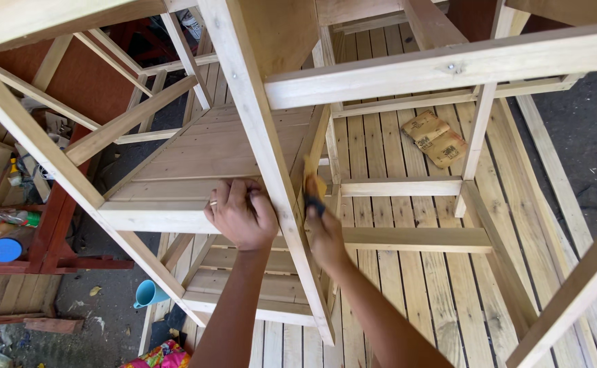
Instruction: The person sands a wooden furniture frame by hand, rubbing sandpaper along the slatted surfaces, rails and edges of the frame. They reposition around the piece and switch sanding sheets while smoothing different parts of the wood.
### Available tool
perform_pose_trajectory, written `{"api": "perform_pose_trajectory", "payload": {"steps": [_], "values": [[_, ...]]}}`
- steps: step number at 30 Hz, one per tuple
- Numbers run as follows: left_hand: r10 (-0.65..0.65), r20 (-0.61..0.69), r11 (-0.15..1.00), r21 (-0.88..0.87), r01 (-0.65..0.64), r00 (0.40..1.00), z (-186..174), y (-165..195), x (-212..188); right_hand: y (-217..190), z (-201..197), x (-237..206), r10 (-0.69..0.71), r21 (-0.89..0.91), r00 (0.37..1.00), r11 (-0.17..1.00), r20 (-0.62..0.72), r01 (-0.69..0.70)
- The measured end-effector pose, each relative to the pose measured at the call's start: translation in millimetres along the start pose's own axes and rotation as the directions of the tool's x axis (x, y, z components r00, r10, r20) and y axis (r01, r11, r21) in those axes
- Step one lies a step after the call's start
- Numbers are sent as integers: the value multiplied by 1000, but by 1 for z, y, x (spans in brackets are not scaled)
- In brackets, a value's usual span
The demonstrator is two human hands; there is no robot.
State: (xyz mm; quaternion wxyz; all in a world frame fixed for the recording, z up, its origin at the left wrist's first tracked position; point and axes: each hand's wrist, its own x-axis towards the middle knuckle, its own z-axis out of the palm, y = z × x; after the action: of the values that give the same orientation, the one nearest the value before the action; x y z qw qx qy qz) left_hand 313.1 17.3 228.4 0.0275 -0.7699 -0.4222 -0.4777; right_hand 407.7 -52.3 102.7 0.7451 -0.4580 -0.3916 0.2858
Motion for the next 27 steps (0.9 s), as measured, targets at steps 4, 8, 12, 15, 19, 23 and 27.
{"api": "perform_pose_trajectory", "payload": {"steps": [4, 8, 12, 15, 19, 23, 27], "values": [[-2, 1, 1000, 3, 2, 1000, -1, -5, -2, 51, -15, 135, 385, 323, 904, 893, -188, -313], [-54, 42, 998, 31, 53, 998, -6, -6, 5, 54, -17, 186, 518, 203, 821, 854, -238, -480], [118, -104, 993, 30, -115, 988, -15, 29, -4, 38, -7, 101, 319, -79, 928, 938, -194, -339], [334, -114, 939, 125, -320, 936, -9, 71, -33, 27, -2, 18, -69, 463, 997, 885, 32, 46], [244, -140, 967, 112, -230, 960, -6, 78, -48, 45, -11, 7, 37, 504, 994, 859, 106, -86], [123, -78, 986, 124, -113, 989, 2, 66, -43, 79, -27, 122, 108, 96, 988, 991, -109, -98], [78, -69, 965, 255, -58, 995, 12, 71, -44, 83, -33, 219, 468, 199, 850, 881, -240, -429]]}}
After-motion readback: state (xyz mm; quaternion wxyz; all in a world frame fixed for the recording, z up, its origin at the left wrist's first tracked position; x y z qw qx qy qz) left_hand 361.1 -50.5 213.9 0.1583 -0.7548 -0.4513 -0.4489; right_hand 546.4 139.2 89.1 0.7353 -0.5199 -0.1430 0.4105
